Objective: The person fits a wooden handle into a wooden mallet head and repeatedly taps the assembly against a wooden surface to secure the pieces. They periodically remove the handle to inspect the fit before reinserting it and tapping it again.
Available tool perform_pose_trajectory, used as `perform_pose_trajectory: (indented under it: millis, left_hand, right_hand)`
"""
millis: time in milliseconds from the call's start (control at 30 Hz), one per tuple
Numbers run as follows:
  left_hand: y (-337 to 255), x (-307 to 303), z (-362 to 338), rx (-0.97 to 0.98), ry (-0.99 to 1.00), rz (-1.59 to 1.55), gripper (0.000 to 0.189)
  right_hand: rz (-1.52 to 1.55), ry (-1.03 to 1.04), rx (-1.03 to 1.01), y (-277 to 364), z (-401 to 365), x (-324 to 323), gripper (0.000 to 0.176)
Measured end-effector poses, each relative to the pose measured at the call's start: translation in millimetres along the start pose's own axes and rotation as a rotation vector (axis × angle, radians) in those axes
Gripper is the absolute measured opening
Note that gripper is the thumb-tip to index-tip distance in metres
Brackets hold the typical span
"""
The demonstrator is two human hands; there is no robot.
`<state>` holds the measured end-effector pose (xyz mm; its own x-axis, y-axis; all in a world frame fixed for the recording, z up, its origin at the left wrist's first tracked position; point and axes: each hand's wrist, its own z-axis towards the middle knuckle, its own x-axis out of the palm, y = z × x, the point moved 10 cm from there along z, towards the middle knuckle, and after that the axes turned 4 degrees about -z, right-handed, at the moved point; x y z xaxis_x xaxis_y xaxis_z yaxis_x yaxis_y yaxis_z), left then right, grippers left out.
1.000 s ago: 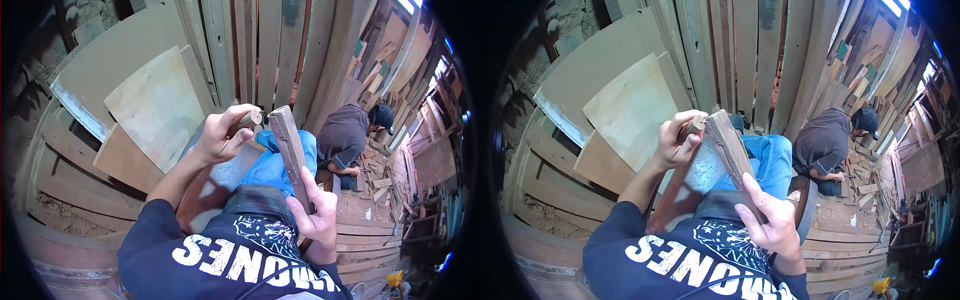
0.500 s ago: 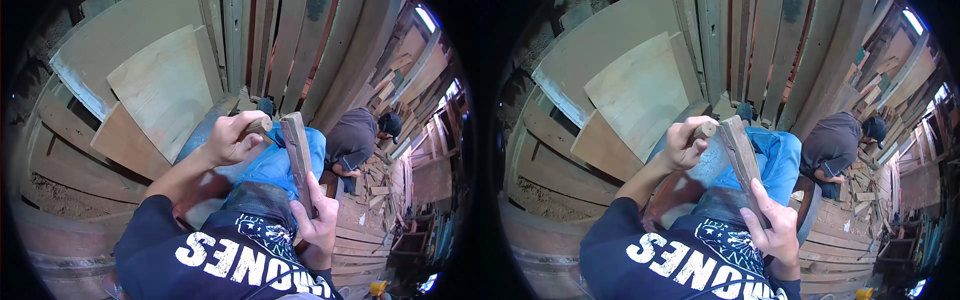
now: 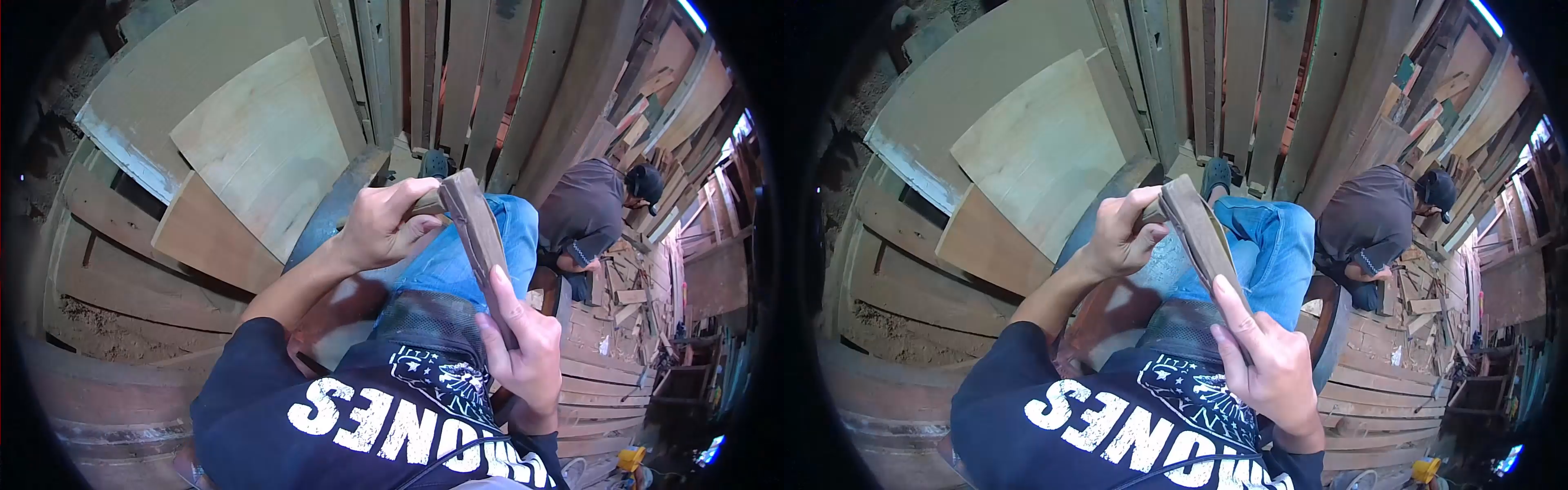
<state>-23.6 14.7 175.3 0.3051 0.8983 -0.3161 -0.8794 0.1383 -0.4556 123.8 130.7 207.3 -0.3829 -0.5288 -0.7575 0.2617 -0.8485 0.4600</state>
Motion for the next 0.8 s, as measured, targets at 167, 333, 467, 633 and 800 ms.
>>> perform_pose_trajectory:
  millis: [167, 333, 467, 633, 800]
  left_hand:
    - [7.0, -2.6, -1.0, -0.058, 0.012, -0.032, 0.039]
    - [11.5, -3.0, 0.6, -0.080, -0.008, -0.051, 0.036]
    - [11.6, -2.7, -1.3, -0.089, -0.010, -0.032, 0.035]
    - [14.2, -3.9, 1.5, -0.110, -0.013, -0.057, 0.035]
    - [18.5, -3.7, 0.6, -0.157, -0.007, -0.098, 0.035]
  right_hand:
    - [-0.007, -0.002, 0.003, -0.1, 1.1, 1.3, 0.055]
    - [-0.022, 0.025, 0.033, -3.3, -4.3, 3.1, 0.055]
    - [-0.004, 0.013, 0.040, -4.0, -0.6, 0.4, 0.055]
    - [-0.031, 0.021, 0.031, -3.4, -0.1, 3.5, 0.055]
    - [-0.028, 0.015, 0.032, -3.2, 3.9, 1.3, 0.056]
